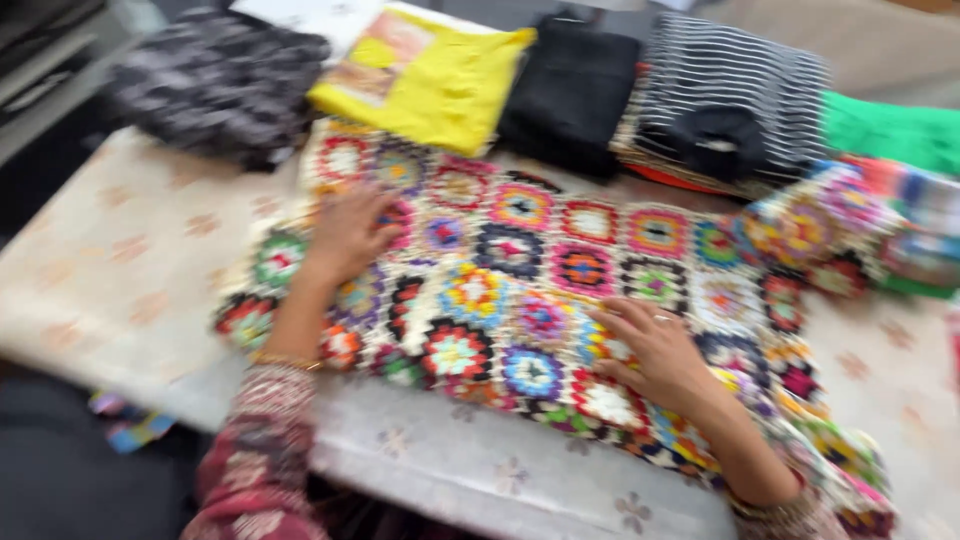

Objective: The person folds a colorful patterned sleeveless top on a table, smoothing it out and folding it into a compact square. They then pick up a multicolored crocheted blanket, spread it out, and fold it into a smaller rectangle.

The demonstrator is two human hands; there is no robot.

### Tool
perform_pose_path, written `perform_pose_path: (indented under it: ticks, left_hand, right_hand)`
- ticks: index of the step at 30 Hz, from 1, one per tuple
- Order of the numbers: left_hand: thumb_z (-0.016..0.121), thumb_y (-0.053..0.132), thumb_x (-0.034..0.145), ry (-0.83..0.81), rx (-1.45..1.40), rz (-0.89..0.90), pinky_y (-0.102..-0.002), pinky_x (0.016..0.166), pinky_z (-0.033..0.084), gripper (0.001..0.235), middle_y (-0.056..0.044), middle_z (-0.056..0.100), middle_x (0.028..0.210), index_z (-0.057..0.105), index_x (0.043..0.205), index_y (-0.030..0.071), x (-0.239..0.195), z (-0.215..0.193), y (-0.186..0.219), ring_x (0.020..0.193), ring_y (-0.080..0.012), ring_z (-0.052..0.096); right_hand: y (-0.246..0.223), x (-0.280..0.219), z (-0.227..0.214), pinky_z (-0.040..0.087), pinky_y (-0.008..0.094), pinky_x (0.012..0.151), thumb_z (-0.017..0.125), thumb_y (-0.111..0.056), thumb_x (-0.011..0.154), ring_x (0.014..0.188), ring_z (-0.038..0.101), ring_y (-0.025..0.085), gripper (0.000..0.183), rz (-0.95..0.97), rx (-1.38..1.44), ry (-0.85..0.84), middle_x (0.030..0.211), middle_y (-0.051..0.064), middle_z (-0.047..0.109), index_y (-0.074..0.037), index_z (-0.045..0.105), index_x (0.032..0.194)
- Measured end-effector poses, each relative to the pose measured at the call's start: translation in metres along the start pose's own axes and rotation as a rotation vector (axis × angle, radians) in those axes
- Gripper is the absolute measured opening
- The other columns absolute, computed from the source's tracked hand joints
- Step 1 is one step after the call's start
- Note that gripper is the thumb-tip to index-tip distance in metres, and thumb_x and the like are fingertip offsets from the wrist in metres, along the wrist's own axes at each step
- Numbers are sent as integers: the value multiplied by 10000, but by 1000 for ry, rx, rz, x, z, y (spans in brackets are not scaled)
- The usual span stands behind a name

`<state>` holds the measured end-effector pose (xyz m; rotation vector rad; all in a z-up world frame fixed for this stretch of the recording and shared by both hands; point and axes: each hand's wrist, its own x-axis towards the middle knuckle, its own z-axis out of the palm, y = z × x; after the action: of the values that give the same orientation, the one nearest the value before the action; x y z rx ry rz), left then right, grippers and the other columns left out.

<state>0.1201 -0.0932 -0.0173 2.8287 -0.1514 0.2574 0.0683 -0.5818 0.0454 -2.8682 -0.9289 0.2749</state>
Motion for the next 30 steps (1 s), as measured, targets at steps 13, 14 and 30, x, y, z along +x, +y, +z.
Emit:
perform_pose_path:
  ticks: [13,14,30]
  left_hand:
    - [526,697,944,-474,172,-392,-716,1273,63,653,-27,260,1730,448,1543,450,64,-44,6,1607,-298,186]
    - [526,697,944,-465,173,-393,-716,1273,63,653,-27,260,1730,448,1543,450,66,-25,-10,1607,-298,186]
    - [917,502,721,358,-117,-739,-553,1112,349,947,-176,584,1404,487,1474,122,84,9,-69,1354,-386,428]
  right_hand:
    - [132,-25,-28,531,414,1038,774,-306,867,1280,594,272,466,306,420,524,1388,85,664,-148,702,1299]
    - [152,-26,-20,531,414,1038,774,-306,867,1280,594,272,466,300,418,531,1388,85,664,-148,702,1299]
    - [294,15,-23,495,494,900,943,-320,780,1086,639,321,641,745,166,867,1201,159,695,-123,652,1317]
